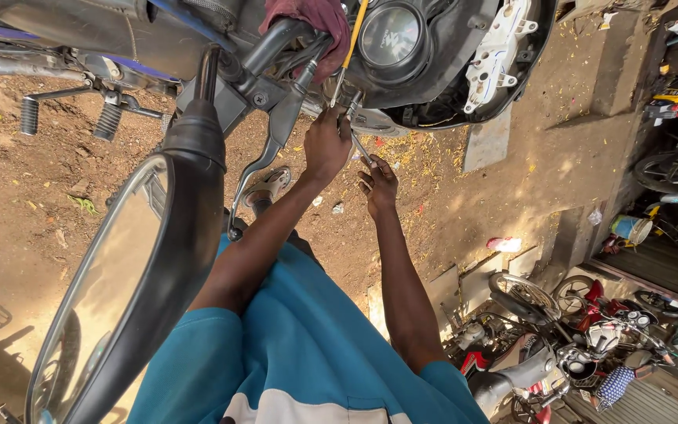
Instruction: The recorder is using tools to remove and reattach components of a motorcycle fairing and headlight assembly.
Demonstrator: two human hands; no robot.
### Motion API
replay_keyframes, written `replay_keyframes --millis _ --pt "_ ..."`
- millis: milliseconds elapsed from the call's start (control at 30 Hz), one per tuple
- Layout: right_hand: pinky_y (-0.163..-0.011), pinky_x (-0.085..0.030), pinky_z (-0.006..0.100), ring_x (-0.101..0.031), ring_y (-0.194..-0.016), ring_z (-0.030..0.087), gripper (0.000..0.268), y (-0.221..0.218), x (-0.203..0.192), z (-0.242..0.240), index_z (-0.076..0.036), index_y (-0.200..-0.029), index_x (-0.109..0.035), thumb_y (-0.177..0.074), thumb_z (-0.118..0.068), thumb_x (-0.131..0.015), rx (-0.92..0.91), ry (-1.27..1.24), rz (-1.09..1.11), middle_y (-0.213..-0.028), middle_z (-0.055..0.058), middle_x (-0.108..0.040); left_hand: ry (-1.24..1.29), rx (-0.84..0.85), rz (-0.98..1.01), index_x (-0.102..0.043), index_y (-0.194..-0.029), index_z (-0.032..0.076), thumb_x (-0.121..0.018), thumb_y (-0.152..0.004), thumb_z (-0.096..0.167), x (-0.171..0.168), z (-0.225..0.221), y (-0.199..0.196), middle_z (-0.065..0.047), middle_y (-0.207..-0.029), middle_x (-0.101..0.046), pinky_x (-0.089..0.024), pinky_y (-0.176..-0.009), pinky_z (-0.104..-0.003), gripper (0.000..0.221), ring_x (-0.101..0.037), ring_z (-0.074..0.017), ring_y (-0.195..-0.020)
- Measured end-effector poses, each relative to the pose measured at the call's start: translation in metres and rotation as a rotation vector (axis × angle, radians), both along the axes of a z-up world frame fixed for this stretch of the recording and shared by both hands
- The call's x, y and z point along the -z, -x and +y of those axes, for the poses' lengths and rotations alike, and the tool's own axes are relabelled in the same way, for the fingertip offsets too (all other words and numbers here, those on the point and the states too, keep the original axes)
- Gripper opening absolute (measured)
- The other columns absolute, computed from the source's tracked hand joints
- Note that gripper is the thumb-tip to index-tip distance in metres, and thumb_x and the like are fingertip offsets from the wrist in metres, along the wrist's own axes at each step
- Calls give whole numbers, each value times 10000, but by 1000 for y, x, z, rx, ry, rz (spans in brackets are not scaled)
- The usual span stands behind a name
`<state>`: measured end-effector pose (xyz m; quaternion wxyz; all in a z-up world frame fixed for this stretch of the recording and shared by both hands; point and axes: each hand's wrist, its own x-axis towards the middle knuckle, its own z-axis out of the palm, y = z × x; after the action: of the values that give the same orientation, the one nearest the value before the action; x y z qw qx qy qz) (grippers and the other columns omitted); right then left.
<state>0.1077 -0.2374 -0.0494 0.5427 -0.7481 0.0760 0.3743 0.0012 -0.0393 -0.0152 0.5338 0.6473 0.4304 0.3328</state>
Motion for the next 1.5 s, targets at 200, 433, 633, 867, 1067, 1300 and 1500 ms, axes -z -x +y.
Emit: replay_keyframes --millis 200,433,633,867,1067,1300,1500 --pt "-668 -536 266 -703 -821 108 243 2 -14 -1 -145 -1261 -664 -1026 -196 -628 65 -14 -50 -1139 6 -741 165 75 -92 -687 -1077 37 -652 -966 98 23 5 -5 -166 -842 -720 -542 -679 -459 132 -715 -322 -723" --pt "-585 -476 232 -591 -676 86 199 51 -62 -12 -19 -1196 -713 -1011 -74 -665 38 -122 -341 -985 78 -731 486 279 -375 -640 -1046 61 -702 -983 118 83 30 -9 -12 -678 -573 -400 -457 -308 105 -497 -86 -530" --pt "-591 -587 258 -652 -714 95 171 90 -130 42 -49 -1124 -744 -963 -18 -697 -159 -20 -797 -967 64 -691 1033 390 -586 -688 -996 28 -695 -998 155 89 37 -6 -27 -648 -593 -338 -364 -250 128 -501 -69 -454" --pt "-629 -563 272 -670 -765 136 180 125 -201 155 -32 -1118 -759 -942 2 -770 -727 49 -1117 -927 60 -651 1101 394 -667 -659 -1048 38 -618 -996 128 84 43 9 -55 -685 -648 -377 -360 -236 112 -531 -86 -442" --pt "-693 -647 310 -729 -800 161 241 110 -180 75 -1 -1236 -649 -1003 -33 -598 -493 13 -901 -1039 113 -677 687 458 -324 -635 -1081 47 -553 -1037 133 59 32 53 -110 -789 -626 -468 -417 -348 126 -550 -162 -486" --pt "-719 -647 416 -709 -749 233 250 97 -163 -16 71 -1117 -623 -1098 -154 -515 -141 -144 -721 -908 185 -692 -26 313 59 -676 -1078 103 -586 -1016 146 21 15 -10 -173 -972 -747 -553 -746 -509 117 -716 -377 -868" --pt "-686 -636 399 -718 -741 262 286 93 -170 -39 77 -1088 -613 -1106 -197 -534 -158 -174 -850 -910 189 -668 206 62 -69 -605 -1146 24 -598 -1041 198 51 2 -75 -172 -876 -699 -523 -683 -489 203 -697 -369 -809"
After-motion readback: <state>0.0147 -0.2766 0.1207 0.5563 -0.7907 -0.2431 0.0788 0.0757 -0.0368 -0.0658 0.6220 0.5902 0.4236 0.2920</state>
